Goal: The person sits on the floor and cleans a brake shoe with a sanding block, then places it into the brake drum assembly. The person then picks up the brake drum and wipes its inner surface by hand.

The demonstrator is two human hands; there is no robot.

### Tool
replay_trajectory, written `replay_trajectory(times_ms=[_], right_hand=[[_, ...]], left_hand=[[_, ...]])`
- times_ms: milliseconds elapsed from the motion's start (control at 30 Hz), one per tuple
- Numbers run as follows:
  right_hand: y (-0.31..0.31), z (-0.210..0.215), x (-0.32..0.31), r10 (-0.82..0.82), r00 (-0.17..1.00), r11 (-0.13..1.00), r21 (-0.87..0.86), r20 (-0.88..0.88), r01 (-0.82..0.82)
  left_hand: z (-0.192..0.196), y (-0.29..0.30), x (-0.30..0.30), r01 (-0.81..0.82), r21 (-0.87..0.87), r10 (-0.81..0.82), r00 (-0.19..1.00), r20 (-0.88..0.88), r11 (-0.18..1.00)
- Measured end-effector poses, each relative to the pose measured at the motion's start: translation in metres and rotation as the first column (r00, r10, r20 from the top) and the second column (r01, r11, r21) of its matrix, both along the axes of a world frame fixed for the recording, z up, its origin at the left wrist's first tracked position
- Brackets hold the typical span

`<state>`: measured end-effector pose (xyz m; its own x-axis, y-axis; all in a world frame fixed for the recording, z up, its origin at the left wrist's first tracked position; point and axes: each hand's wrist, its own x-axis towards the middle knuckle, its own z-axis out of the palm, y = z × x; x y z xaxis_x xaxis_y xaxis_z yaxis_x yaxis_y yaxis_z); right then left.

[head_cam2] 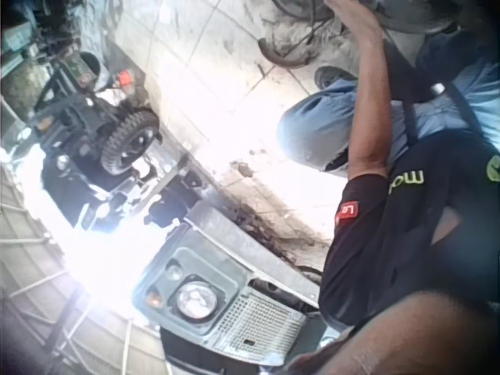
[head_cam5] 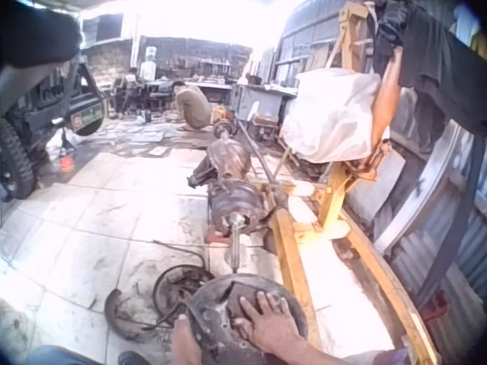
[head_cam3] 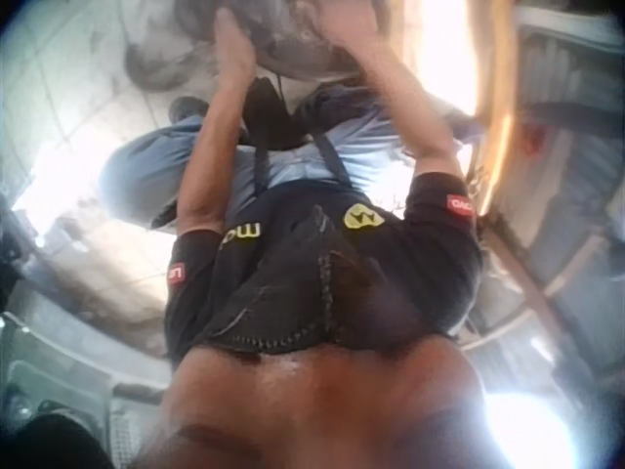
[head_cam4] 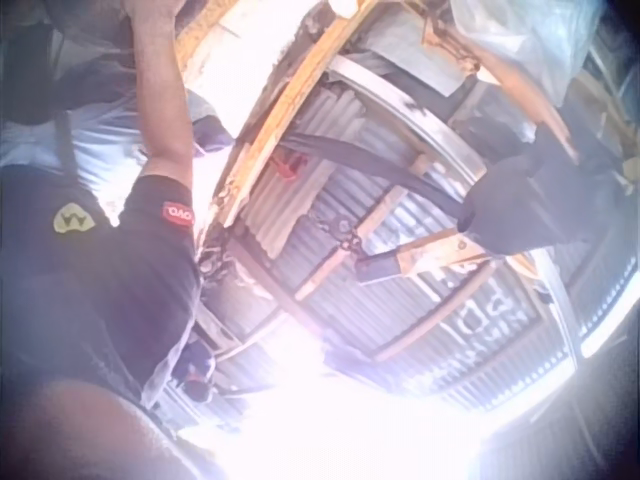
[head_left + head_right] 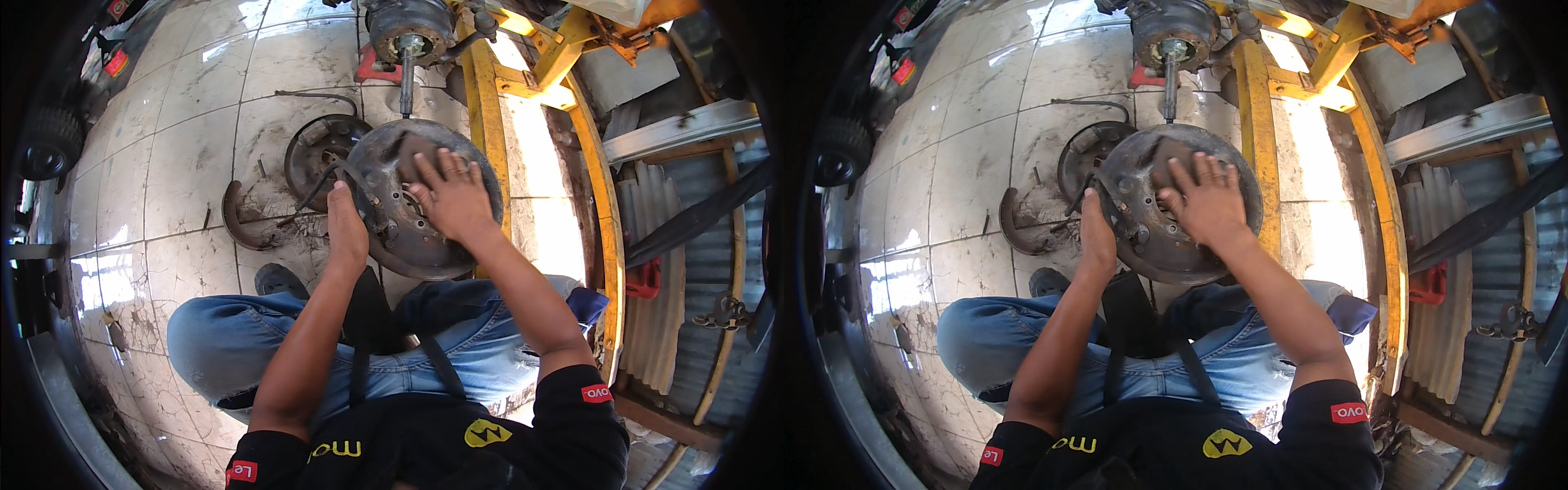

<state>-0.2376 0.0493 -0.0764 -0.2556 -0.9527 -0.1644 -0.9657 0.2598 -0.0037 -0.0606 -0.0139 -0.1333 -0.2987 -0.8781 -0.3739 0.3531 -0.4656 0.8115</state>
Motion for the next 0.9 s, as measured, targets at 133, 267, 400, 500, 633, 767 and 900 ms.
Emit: replay_trajectory(times_ms=[133,267,400,500,633,767,900], right_hand=[[0.0,0.005,0.001,-0.079,0.98,0.995,0.052,-0.18,0.09],[-0.004,-0.009,0.014,0.054,0.99,0.995,-0.077,-0.127,-0.064],[-0.004,-0.006,0.011,0.083,0.996,0.996,-0.031,0.013,-0.082],[-0.004,0.009,0.002,-0.089,0.996,0.993,0.077,-0.003,0.089],[-0.002,-0.001,0.001,-0.182,0.977,0.973,0.124,-0.109,0.195],[-0.002,-0.002,0.02,0.116,0.992,0.993,0.025,0.048,-0.117],[-0.004,0.008,-0.005,-0.154,0.987,0.982,0.118,0.041,0.148]], left_hand=[[0.006,0.004,-0.004,-0.028,-0.065,0.033,0.997,0.072,0.997],[0.007,0.003,-0.002,-0.006,-0.036,0.009,0.998,0.068,0.999],[0.003,0.003,-0.002,0.001,-0.054,0.003,0.997,0.081,0.999],[0.001,0.001,0.0,0.0,-0.064,0.003,0.999,0.051,0.998],[0.005,0.003,-0.007,-0.01,-0.075,0.015,0.998,0.06,0.997],[0.007,0.002,0.0,-0.006,-0.007,0.006,1.0,0.018,1.0],[0.006,0.005,-0.005,-0.018,-0.066,0.023,0.996,0.081,0.998]])
